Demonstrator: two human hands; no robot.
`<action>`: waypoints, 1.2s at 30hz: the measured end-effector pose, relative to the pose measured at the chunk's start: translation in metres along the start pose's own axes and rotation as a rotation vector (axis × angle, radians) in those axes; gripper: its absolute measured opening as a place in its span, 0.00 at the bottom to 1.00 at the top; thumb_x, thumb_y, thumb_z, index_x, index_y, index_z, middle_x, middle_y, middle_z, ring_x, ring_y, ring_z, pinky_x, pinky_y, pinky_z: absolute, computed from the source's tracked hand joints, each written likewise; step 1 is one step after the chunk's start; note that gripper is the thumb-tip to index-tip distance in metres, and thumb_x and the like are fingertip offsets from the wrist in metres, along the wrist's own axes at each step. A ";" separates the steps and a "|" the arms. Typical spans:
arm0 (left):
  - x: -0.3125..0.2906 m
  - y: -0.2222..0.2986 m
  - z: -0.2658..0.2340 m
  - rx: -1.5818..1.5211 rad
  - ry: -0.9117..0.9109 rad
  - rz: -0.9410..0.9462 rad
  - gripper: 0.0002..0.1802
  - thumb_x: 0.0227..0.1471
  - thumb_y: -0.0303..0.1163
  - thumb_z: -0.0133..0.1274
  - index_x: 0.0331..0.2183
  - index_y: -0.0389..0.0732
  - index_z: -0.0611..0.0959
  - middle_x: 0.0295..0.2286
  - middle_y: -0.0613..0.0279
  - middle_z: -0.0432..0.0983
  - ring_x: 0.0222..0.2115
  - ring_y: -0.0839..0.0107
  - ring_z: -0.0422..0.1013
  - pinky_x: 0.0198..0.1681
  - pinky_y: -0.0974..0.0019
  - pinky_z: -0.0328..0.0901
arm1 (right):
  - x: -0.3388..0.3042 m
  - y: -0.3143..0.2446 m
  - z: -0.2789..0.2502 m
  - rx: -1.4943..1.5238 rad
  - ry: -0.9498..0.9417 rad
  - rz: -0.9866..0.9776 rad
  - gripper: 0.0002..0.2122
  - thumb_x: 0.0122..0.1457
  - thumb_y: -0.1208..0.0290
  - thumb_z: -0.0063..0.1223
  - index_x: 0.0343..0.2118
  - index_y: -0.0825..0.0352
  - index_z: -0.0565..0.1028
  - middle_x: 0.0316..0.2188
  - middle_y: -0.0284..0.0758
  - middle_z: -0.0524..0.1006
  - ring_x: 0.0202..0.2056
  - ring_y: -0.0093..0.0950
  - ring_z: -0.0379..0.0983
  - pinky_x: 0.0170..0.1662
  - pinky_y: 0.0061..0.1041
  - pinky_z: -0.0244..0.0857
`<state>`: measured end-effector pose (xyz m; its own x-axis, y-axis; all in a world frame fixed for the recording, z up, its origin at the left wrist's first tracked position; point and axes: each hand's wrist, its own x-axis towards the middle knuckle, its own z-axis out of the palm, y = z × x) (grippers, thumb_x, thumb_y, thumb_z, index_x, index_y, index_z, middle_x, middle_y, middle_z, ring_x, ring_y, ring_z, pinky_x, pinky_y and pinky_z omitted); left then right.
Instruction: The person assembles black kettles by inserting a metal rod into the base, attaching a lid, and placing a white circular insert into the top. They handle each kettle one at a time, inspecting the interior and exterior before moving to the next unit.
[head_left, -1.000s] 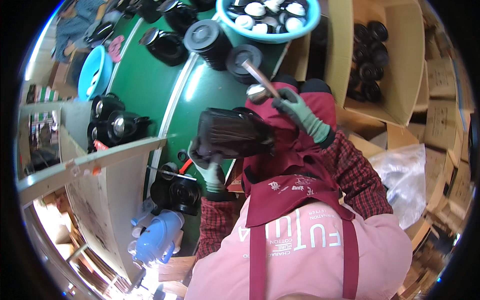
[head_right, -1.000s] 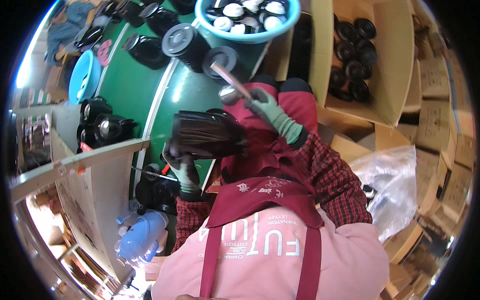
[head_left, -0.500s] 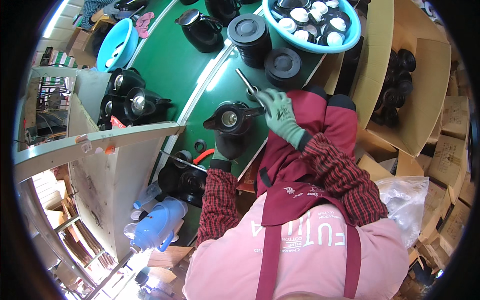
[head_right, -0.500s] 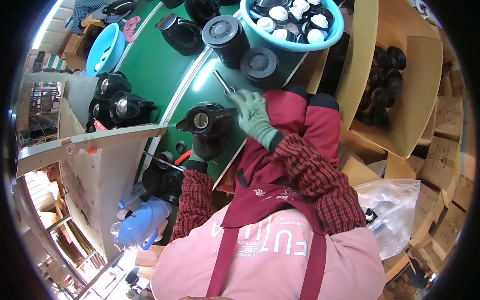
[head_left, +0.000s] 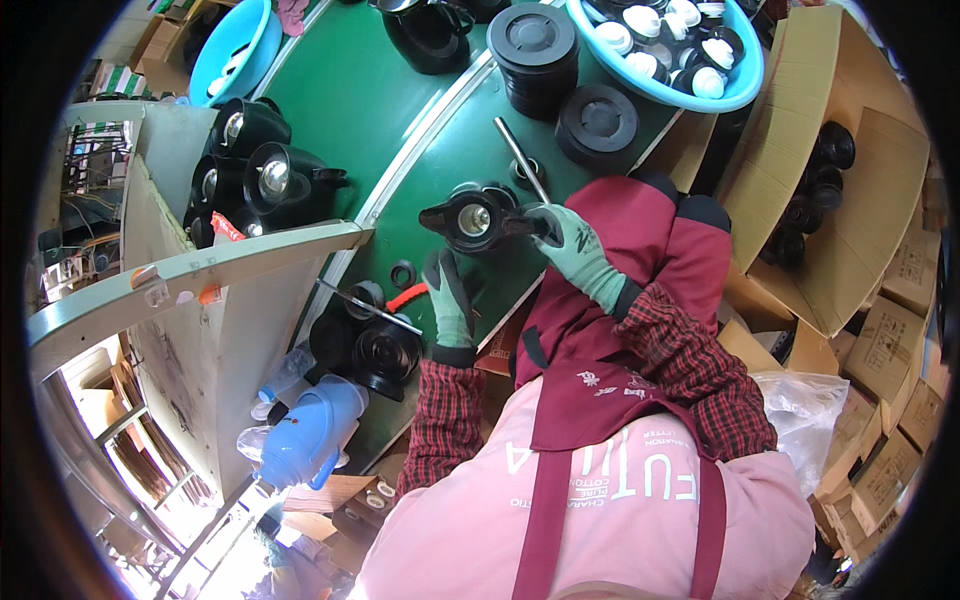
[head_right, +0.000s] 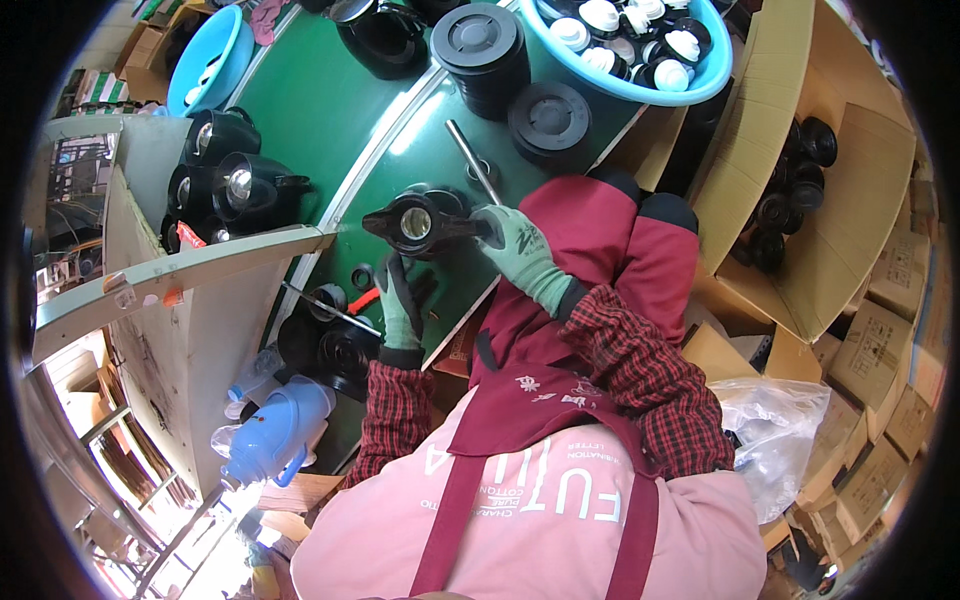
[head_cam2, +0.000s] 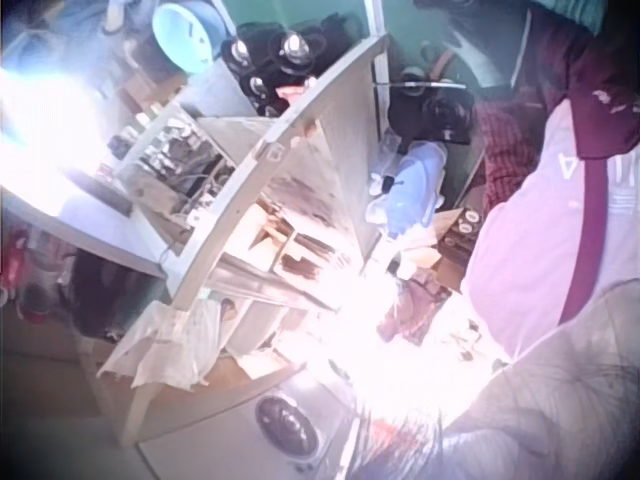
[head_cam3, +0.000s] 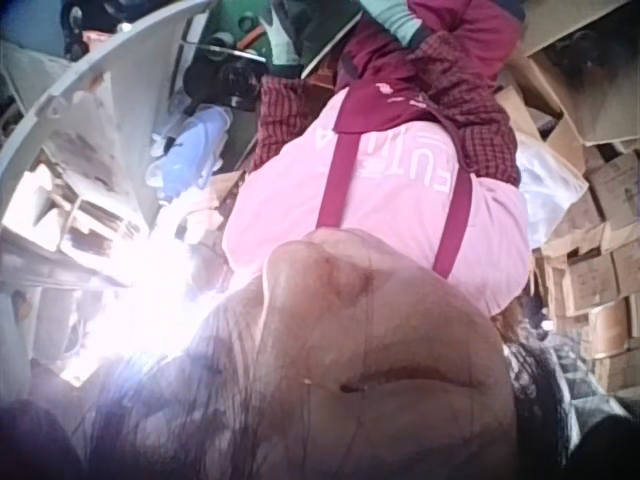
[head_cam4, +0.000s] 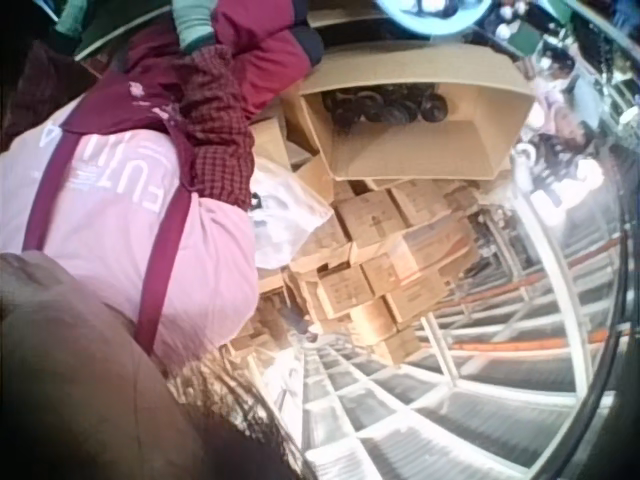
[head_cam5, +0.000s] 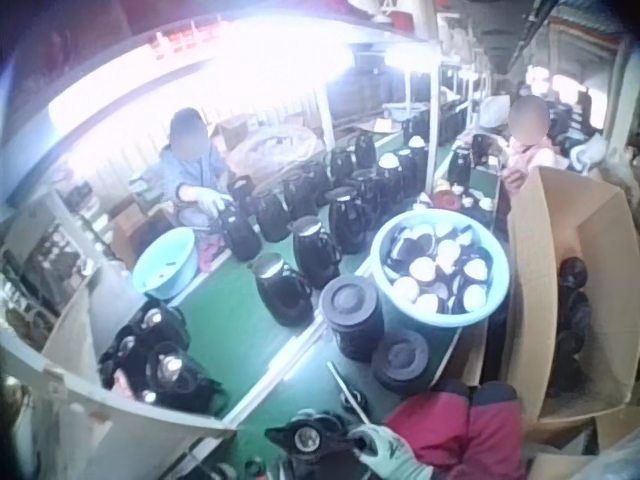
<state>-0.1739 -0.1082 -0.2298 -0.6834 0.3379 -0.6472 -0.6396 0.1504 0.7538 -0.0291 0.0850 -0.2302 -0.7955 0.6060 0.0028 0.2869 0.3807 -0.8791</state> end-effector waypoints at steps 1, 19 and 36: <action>-0.010 0.011 0.007 0.103 0.093 0.096 0.31 0.71 0.51 0.50 0.66 0.43 0.68 0.58 0.51 0.71 0.46 0.55 0.78 0.48 0.56 0.76 | 0.000 0.001 -0.002 0.021 -0.004 0.036 0.20 0.57 0.68 0.64 0.54 0.60 0.77 0.52 0.38 0.79 0.54 0.44 0.74 0.59 0.40 0.69; -0.008 0.066 0.033 1.284 -0.044 1.241 0.34 0.41 0.41 0.77 0.53 0.56 0.85 0.70 0.47 0.57 0.69 0.37 0.52 0.70 0.36 0.53 | 0.111 0.112 -0.256 -0.893 0.612 0.180 0.33 0.59 0.51 0.66 0.66 0.59 0.70 0.62 0.49 0.73 0.62 0.50 0.70 0.63 0.47 0.66; -0.052 0.087 0.048 0.978 0.068 1.204 0.43 0.45 0.25 0.74 0.62 0.40 0.75 0.67 0.45 0.61 0.65 0.47 0.64 0.69 0.49 0.61 | 0.148 0.058 -0.278 -0.608 0.456 0.110 0.40 0.54 0.57 0.74 0.69 0.57 0.66 0.60 0.46 0.76 0.61 0.41 0.75 0.63 0.46 0.68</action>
<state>-0.1768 -0.0677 -0.1250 -0.6387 0.6632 0.3903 0.7317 0.3664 0.5747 0.0180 0.3904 -0.1482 -0.4842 0.8404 0.2433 0.6998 0.5390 -0.4688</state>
